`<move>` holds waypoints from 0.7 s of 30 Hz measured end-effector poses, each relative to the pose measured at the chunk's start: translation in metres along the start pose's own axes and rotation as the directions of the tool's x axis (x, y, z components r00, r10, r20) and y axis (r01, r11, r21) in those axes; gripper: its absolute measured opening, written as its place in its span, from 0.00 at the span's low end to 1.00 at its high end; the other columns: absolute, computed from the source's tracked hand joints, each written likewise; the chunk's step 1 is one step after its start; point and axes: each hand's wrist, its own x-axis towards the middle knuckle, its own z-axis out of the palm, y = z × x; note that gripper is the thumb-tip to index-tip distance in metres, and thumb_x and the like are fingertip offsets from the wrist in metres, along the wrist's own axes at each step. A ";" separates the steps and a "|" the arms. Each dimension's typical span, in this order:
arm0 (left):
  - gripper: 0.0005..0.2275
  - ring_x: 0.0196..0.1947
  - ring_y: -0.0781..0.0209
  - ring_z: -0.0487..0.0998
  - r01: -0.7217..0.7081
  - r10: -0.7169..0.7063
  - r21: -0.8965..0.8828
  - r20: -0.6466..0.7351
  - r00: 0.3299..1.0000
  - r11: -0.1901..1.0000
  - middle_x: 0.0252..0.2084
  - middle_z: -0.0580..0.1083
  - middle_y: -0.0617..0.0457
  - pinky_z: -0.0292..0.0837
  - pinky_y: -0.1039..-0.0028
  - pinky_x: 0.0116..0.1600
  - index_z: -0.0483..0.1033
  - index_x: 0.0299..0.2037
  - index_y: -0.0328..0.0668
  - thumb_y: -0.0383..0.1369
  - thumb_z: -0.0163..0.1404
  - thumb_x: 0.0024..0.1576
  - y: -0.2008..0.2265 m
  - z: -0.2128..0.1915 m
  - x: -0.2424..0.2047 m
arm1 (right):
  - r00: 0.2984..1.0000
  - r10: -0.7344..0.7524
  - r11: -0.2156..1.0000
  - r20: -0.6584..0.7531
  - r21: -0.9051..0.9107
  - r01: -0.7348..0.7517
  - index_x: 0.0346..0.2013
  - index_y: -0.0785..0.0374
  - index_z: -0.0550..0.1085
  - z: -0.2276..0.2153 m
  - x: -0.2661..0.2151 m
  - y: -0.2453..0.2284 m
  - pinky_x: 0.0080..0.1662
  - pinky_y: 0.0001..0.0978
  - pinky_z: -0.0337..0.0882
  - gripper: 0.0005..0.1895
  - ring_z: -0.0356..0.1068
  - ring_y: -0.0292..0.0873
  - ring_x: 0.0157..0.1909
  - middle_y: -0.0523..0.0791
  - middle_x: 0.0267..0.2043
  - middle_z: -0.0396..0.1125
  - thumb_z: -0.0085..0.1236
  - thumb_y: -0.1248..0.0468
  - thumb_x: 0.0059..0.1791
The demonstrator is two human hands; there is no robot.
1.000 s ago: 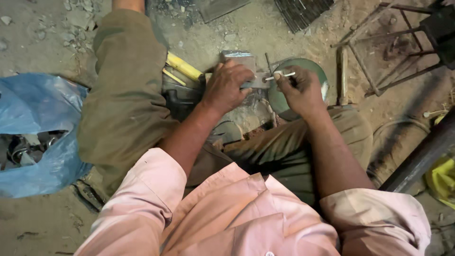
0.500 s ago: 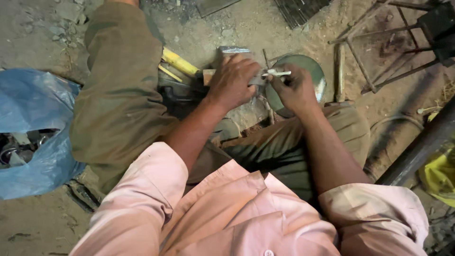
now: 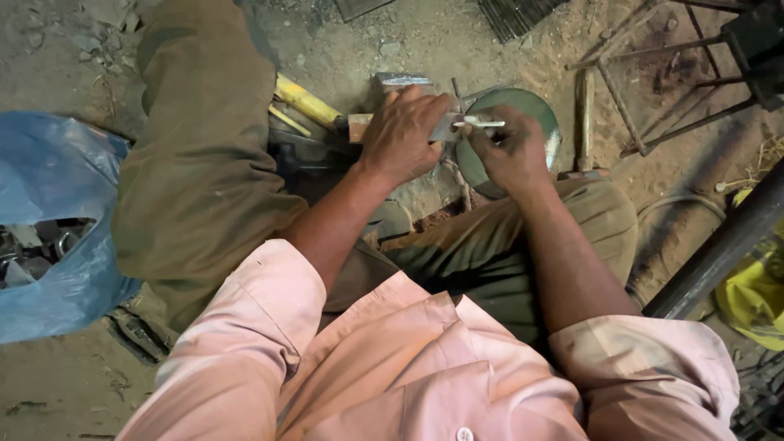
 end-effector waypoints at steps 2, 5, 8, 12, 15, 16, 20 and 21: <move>0.16 0.46 0.48 0.75 -0.015 0.015 -0.003 -0.036 0.999 1.000 0.41 0.80 0.50 0.63 0.54 0.49 0.71 0.48 0.46 0.27 0.55 0.49 0.001 0.000 -0.001 | 0.999 -0.037 0.999 -0.019 -0.039 0.036 0.43 0.67 0.79 0.000 -0.001 0.002 0.35 0.29 0.69 0.10 0.71 0.35 0.32 0.48 0.32 0.74 0.66 0.65 0.50; 0.16 0.46 0.49 0.75 0.012 -0.011 -0.026 0.010 1.000 1.000 0.42 0.80 0.51 0.63 0.55 0.49 0.71 0.48 0.47 0.26 0.54 0.49 0.000 0.000 0.002 | 0.993 -0.110 0.993 -0.031 -0.044 0.109 0.44 0.67 0.80 0.002 -0.001 0.003 0.36 0.29 0.71 0.09 0.72 0.36 0.33 0.48 0.35 0.75 0.67 0.66 0.50; 0.18 0.48 0.47 0.75 0.016 -0.015 -0.029 0.015 1.000 0.999 0.42 0.79 0.50 0.63 0.53 0.51 0.70 0.50 0.45 0.24 0.55 0.48 0.001 -0.001 -0.001 | 0.988 -0.150 0.988 -0.029 -0.040 0.149 0.44 0.67 0.79 0.003 -0.001 0.004 0.36 0.29 0.71 0.10 0.72 0.36 0.34 0.48 0.36 0.75 0.67 0.66 0.50; 0.20 0.50 0.44 0.74 -0.024 0.023 -0.035 -0.028 0.999 0.999 0.44 0.79 0.48 0.63 0.52 0.53 0.69 0.49 0.43 0.23 0.55 0.44 0.000 -0.003 -0.002 | 0.995 -0.098 0.994 -0.025 0.040 0.098 0.43 0.66 0.80 0.008 0.001 0.007 0.37 0.29 0.70 0.08 0.70 0.35 0.35 0.47 0.36 0.76 0.64 0.68 0.51; 0.21 0.51 0.44 0.74 -0.029 0.026 -0.053 -0.052 0.998 0.998 0.44 0.78 0.48 0.63 0.52 0.54 0.69 0.49 0.43 0.22 0.54 0.43 0.000 -0.003 -0.002 | 0.999 0.040 0.999 0.017 0.032 -0.041 0.43 0.68 0.80 0.007 0.000 0.011 0.36 0.27 0.70 0.09 0.70 0.34 0.34 0.47 0.34 0.76 0.65 0.66 0.51; 0.21 0.51 0.43 0.74 -0.030 0.027 -0.053 -0.058 0.998 0.998 0.44 0.78 0.47 0.63 0.52 0.54 0.70 0.49 0.42 0.22 0.54 0.43 0.000 -0.003 -0.002 | 0.996 0.075 0.989 0.040 0.121 -0.079 0.44 0.68 0.79 0.008 0.002 0.013 0.36 0.27 0.69 0.10 0.70 0.33 0.35 0.47 0.35 0.76 0.64 0.66 0.51; 0.17 0.51 0.43 0.73 0.006 -0.007 -0.068 -0.006 1.000 0.998 0.43 0.78 0.48 0.63 0.52 0.57 0.73 0.45 0.43 0.23 0.55 0.44 -0.001 -0.004 -0.003 | 0.987 0.065 0.938 0.145 0.330 -0.110 0.47 0.72 0.76 0.005 0.011 0.013 0.41 0.26 0.72 0.13 0.74 0.33 0.39 0.46 0.39 0.76 0.63 0.66 0.51; 0.16 0.52 0.44 0.74 0.016 -0.016 -0.068 0.001 1.000 0.998 0.44 0.78 0.48 0.64 0.53 0.56 0.73 0.44 0.43 0.23 0.55 0.44 -0.001 -0.004 -0.003 | 0.985 0.029 0.933 0.170 0.349 -0.088 0.48 0.72 0.74 0.002 0.014 0.011 0.44 0.25 0.74 0.14 0.75 0.33 0.41 0.46 0.39 0.76 0.63 0.67 0.51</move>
